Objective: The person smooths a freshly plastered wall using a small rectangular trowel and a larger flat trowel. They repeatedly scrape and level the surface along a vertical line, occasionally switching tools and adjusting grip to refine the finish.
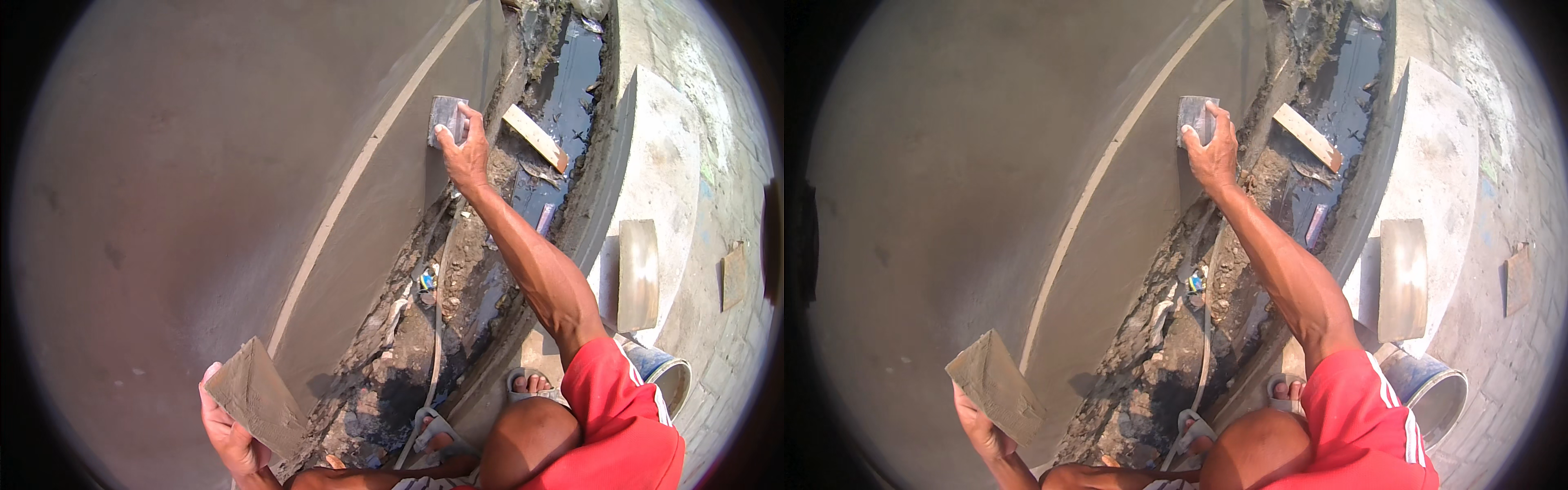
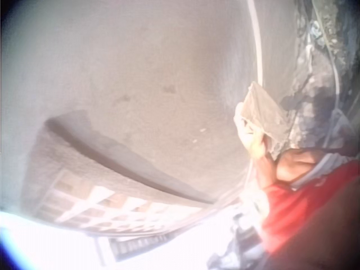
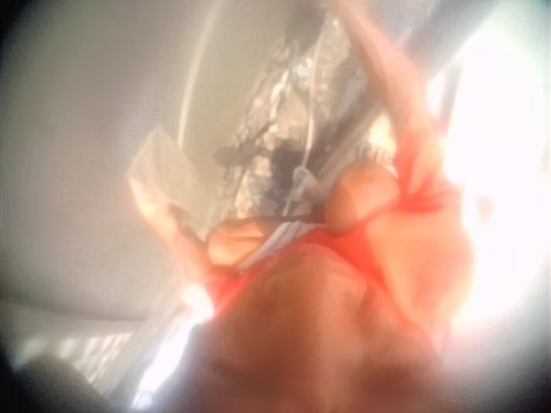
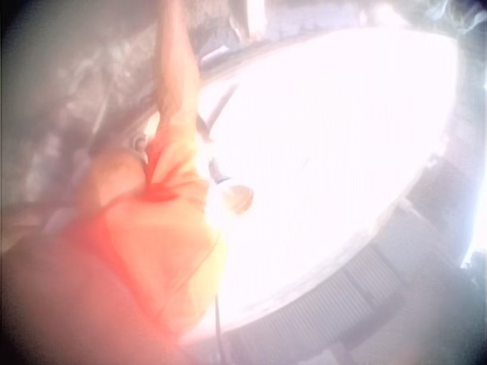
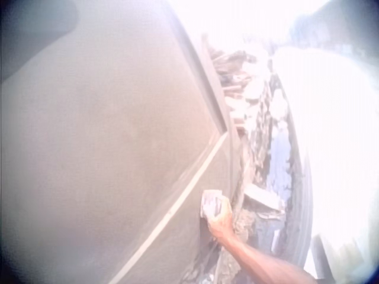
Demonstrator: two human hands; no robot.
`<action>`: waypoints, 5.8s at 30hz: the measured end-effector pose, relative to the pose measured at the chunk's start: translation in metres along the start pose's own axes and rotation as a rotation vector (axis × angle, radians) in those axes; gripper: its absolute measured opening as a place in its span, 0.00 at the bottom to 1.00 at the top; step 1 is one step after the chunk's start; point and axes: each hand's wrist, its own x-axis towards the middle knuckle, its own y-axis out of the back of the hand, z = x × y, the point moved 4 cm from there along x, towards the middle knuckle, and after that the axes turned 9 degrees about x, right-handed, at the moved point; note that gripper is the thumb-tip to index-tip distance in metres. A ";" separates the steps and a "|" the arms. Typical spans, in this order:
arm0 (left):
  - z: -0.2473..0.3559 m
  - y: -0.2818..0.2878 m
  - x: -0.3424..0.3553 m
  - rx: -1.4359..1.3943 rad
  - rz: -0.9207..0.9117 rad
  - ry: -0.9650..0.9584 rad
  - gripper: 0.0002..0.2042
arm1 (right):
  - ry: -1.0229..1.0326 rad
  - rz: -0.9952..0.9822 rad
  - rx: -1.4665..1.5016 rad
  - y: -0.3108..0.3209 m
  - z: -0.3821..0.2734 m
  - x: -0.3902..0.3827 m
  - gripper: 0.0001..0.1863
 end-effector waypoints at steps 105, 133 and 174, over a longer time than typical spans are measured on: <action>0.082 0.012 0.127 0.545 -0.143 -0.370 0.17 | -0.201 0.470 -0.132 0.052 0.103 0.232 0.27; 0.087 -0.029 0.139 0.374 -0.445 -0.276 0.24 | 0.602 -0.560 -0.723 0.049 -0.112 0.253 0.23; 0.068 0.003 0.137 0.393 -0.443 -0.364 0.24 | 0.176 0.095 0.290 0.029 -0.020 0.222 0.30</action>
